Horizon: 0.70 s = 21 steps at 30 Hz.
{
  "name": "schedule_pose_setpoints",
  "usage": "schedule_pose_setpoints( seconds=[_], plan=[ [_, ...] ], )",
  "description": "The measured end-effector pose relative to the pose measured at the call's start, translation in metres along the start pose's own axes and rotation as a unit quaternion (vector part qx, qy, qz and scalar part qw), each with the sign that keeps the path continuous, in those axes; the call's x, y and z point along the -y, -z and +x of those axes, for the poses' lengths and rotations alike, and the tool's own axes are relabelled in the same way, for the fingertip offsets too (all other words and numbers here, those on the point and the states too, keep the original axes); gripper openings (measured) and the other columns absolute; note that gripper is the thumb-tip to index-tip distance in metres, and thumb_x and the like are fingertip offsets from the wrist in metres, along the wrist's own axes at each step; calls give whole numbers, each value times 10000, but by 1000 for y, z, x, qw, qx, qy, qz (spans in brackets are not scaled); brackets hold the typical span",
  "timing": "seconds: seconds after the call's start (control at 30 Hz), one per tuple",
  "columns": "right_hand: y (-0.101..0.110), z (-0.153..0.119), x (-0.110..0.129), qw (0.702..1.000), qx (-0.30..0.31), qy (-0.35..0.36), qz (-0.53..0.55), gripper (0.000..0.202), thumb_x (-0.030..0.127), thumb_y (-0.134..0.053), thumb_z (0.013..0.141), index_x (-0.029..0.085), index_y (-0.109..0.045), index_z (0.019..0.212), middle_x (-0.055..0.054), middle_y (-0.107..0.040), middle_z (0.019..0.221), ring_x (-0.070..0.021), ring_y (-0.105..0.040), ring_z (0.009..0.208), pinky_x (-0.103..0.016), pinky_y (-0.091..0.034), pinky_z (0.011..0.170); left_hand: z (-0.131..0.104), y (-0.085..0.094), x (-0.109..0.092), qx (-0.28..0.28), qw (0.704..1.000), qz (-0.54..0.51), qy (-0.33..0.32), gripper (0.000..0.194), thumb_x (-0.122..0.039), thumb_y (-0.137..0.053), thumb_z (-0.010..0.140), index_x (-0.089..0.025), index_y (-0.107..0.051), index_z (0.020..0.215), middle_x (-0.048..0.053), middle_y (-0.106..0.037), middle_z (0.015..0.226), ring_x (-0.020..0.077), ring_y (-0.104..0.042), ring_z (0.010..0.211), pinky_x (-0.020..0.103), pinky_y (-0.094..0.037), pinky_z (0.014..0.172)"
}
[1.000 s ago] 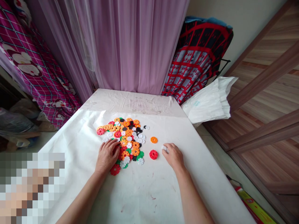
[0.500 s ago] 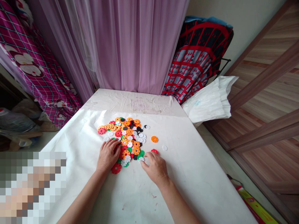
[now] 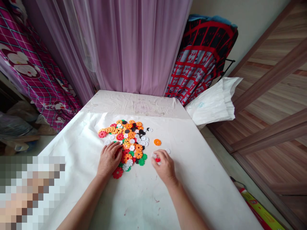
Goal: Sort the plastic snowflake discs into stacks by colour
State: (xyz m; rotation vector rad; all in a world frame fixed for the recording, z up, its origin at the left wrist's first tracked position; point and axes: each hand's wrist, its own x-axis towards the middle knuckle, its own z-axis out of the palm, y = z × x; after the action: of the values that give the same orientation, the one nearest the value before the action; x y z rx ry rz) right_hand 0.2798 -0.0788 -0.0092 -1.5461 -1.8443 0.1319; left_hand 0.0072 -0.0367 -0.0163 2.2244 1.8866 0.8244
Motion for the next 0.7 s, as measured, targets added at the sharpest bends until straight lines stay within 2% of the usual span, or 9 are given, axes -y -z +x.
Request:
schedule_pose_setpoints(
  seconds=[0.1, 0.23, 0.4, 0.7],
  plan=[
    [15, 13, -38, 994, -65, -86, -31, 212, 289, -521, 848, 200, -650, 991, -97, -687, 999, -193, -639, 813, -322, -515, 784, 0, 0, 0, 0, 1000, 0, 0, 351, -395, -430, 914, -254, -695, 1096, 65, -681, 1289, 275, -561, 1274, 516, -361, 1115],
    [19, 15, -70, 988, -52, -135, -53, 220, 312, -559, 804, 196, -664, 959, -86, -697, 950, -209, -640, 824, -335, -509, 808, 0, -1, 2, -3, 1000, 0, -2, 350, -400, -429, 913, -261, -696, 1093, 65, -683, 1286, 268, -566, 1264, 505, -360, 1116],
    [12, 7, -74, 991, -41, -113, -59, 202, 293, -556, 811, 200, -682, 939, -80, -691, 961, -198, -639, 841, -315, -490, 827, 0, -1, 3, 6, 1000, 2, 1, 363, -411, -425, 915, -251, -695, 1097, 66, -683, 1285, 269, -566, 1262, 508, -356, 1120],
    [7, 6, -78, 991, -69, -61, -96, 155, 260, -565, 791, 210, -689, 871, -64, -687, 902, -204, -624, 832, -310, -463, 782, 0, 0, 3, 12, 1000, 10, 2, 383, -412, -417, 925, -230, -693, 1119, 69, -677, 1296, 265, -555, 1276, 508, -353, 1124]
  ],
)
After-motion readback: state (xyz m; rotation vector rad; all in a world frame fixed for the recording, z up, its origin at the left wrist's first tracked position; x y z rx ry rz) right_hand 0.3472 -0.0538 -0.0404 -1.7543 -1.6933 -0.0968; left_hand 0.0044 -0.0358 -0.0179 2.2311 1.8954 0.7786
